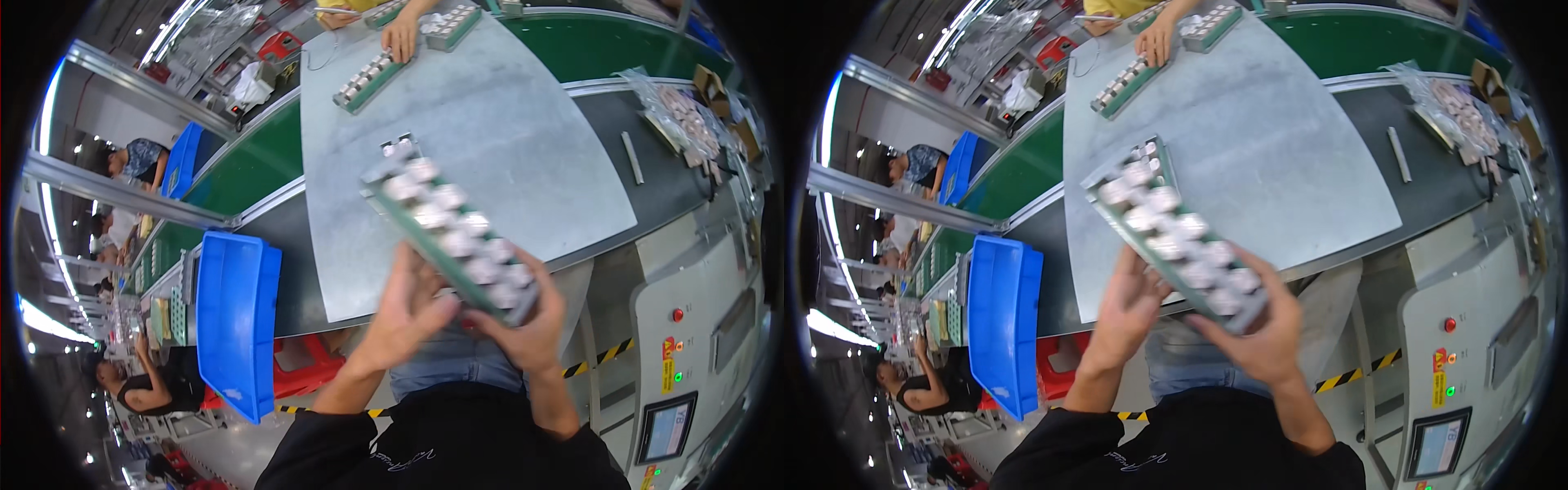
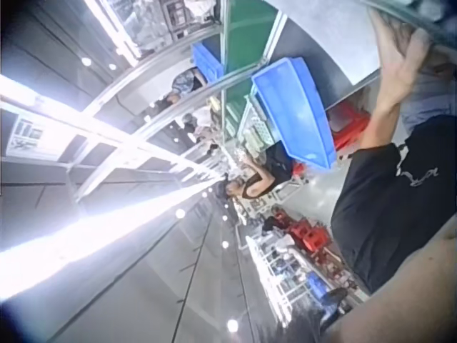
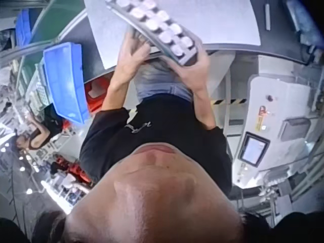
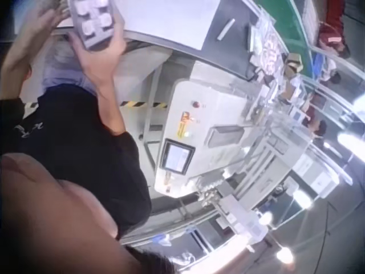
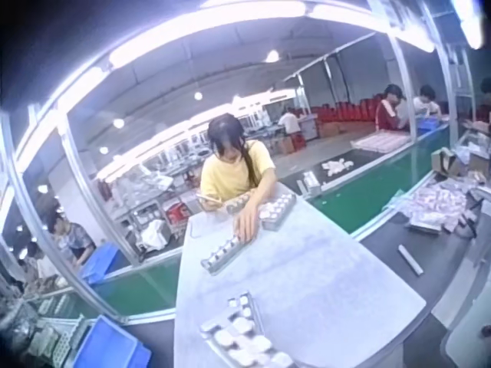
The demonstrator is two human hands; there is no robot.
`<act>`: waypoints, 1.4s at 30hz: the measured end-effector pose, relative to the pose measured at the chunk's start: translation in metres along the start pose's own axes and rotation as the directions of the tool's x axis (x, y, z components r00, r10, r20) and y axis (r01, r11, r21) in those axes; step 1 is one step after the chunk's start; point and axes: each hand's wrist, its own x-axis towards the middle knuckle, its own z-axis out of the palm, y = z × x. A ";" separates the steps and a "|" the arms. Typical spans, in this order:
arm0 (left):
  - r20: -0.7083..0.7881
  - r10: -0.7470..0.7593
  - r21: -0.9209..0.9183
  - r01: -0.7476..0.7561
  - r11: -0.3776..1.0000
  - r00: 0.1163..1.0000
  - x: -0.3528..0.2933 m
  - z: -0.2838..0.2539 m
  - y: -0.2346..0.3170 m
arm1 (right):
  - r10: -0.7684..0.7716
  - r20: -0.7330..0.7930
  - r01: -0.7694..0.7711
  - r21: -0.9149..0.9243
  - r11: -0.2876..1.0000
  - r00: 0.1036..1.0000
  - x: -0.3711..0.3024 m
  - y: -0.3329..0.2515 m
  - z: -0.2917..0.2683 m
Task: Placing trays of electronic components into a processing machine and removing them on an assembly line.
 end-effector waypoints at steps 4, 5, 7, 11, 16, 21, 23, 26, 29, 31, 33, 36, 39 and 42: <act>-0.353 -0.071 -0.326 -0.051 0.944 0.933 -0.006 -0.074 0.018 | -0.210 0.345 0.324 -0.315 0.892 0.915 0.022 0.005 0.066; -0.479 -0.109 -0.293 -0.042 0.955 0.871 0.002 -0.088 0.028 | -0.211 0.378 0.334 -0.296 0.895 0.902 0.024 -0.001 0.076; -0.554 -0.121 -0.227 -0.010 0.974 0.824 0.022 -0.134 0.043 | -0.249 0.312 0.372 -0.440 0.818 0.917 0.036 0.009 0.083; -0.645 -0.031 -0.083 -0.030 0.996 0.763 0.065 -0.234 0.083 | -0.341 0.222 0.385 -0.743 0.548 0.913 0.075 0.037 0.084; -0.698 0.088 0.379 0.262 0.888 0.710 0.129 -0.355 0.108 | -0.226 0.265 0.327 -0.894 0.306 0.937 0.093 0.063 0.094; -0.735 0.253 0.628 0.491 0.604 0.629 0.199 -0.441 0.105 | -0.118 0.287 0.311 -0.887 0.340 0.951 0.095 0.051 0.075; -0.746 0.271 0.625 0.501 0.598 0.608 0.226 -0.453 0.089 | -0.026 0.314 0.306 -0.898 0.316 0.949 0.097 0.046 0.057; -0.762 0.176 0.599 0.575 0.556 0.623 0.256 -0.478 0.076 | 0.042 0.404 0.367 -0.865 0.342 0.914 0.095 0.033 0.035; -0.816 0.160 0.575 0.749 0.329 0.555 0.260 -0.541 0.102 | 0.106 0.397 0.341 -0.875 0.344 0.912 0.076 0.005 0.030; -0.823 0.146 0.567 0.772 0.287 0.549 0.267 -0.550 0.096 | 0.131 0.348 0.297 -0.906 0.303 0.928 0.063 0.002 0.023; -0.817 0.171 0.571 0.815 0.101 0.551 0.284 -0.529 0.064 | 0.162 0.303 0.254 -0.929 0.268 0.939 0.052 0.003 0.014; -0.802 0.204 0.579 0.815 0.031 0.562 0.270 -0.537 0.082 | 0.114 0.281 0.240 -0.929 0.281 0.953 0.027 0.001 0.003; -0.702 0.403 0.602 0.792 -0.106 0.587 0.250 -0.538 0.078 | 0.127 0.214 0.157 -0.920 0.358 0.968 0.006 -0.004 -0.005; -0.703 0.366 0.639 0.767 -0.051 0.610 0.277 -0.526 0.039 | 0.315 -0.032 -0.209 -0.812 0.545 0.948 -0.019 -0.028 -0.029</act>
